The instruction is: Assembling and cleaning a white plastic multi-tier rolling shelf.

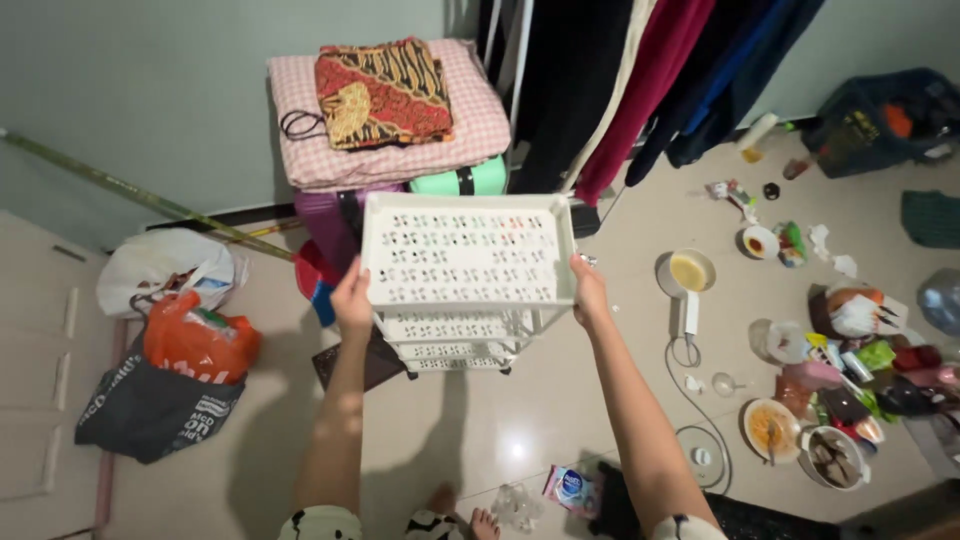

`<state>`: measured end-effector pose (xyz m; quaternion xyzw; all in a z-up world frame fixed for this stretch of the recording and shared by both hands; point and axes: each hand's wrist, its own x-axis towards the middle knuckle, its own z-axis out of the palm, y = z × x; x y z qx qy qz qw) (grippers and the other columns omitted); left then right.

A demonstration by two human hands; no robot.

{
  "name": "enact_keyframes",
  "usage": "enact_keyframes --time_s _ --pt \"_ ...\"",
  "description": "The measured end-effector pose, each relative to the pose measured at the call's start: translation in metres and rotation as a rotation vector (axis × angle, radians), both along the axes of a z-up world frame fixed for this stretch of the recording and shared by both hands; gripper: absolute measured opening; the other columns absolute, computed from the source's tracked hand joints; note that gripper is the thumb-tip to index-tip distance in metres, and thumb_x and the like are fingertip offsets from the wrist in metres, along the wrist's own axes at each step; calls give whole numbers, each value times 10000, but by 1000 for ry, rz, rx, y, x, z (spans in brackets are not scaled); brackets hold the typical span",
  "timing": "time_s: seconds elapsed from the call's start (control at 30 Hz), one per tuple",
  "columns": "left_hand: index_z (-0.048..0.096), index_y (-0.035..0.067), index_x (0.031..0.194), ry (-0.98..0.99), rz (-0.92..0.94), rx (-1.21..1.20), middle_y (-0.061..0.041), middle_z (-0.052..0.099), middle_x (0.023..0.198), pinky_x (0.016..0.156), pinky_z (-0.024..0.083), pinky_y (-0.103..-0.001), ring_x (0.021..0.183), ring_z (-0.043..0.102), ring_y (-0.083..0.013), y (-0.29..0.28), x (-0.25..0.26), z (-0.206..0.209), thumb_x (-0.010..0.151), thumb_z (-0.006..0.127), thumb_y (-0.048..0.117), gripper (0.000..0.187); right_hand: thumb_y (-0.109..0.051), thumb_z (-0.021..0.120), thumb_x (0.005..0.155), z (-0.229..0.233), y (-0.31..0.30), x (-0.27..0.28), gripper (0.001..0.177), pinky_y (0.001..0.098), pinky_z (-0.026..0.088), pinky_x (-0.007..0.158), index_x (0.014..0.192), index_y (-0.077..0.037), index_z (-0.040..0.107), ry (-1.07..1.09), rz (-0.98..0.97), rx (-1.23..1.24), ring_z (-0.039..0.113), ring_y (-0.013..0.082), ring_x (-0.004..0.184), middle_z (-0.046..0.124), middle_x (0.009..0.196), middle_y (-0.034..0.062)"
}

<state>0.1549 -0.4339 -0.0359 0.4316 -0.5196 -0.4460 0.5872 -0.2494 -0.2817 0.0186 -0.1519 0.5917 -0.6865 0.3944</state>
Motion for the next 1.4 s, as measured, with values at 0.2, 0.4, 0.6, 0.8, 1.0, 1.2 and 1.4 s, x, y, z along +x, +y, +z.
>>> enact_keyframes --time_s 0.2,0.4,0.6,0.8,1.0,1.2,1.4 --pt "459 -36 1516 217 -53 -219 -133 545 1525 1143 382 -289 1358 529 -158 -2 28 -20 1091 480 155 467 -172 488 1040 -46 -46 29 436 327 414 1098 1398 49 602 461 29 -349 590 214 1260 655 1377 109" --pt "486 -40 1509 59 57 -455 -157 546 1548 1176 370 -324 1412 521 -205 -34 20 -40 1120 388 244 492 -325 400 1138 -61 -78 28 501 364 390 1175 1406 52 592 1049 -229 -531 578 266 1348 634 1423 179" --pt "579 21 1440 2 115 -641 -160 662 1430 1180 398 -310 1355 572 -210 -111 23 -70 1163 430 326 438 -485 419 1129 -76 -124 5 602 359 421 1159 1451 0 570 1053 -99 -722 583 250 1346 630 1458 158" --pt "452 21 1545 2 67 -687 -137 683 1296 961 451 -294 1107 524 -133 -71 25 -79 1112 563 308 531 -310 576 1124 -122 -117 2 533 270 474 920 1562 -11 522 961 -23 -697 555 126 1002 704 1188 155" --pt "584 -29 1408 9 224 -692 -103 761 1175 922 520 -253 1027 594 -55 -102 24 -64 1024 711 207 468 -91 686 1032 -139 -172 7 452 266 548 1014 1431 67 543 583 -120 -1084 670 115 1131 688 1323 90" --pt "550 -30 1451 27 172 -615 -132 710 1290 966 498 -260 1080 602 -83 -113 27 -89 997 701 116 500 -95 676 1027 -161 -190 10 368 237 548 972 1355 61 624 435 -181 -989 699 118 1063 736 1217 90" --pt "558 -44 1412 95 185 -569 -150 574 1475 1140 394 -334 1352 542 -220 -122 42 -304 1001 654 93 443 -56 696 1023 -250 -181 2 340 213 499 796 1348 45 693 466 -215 -816 629 91 919 727 1146 79"
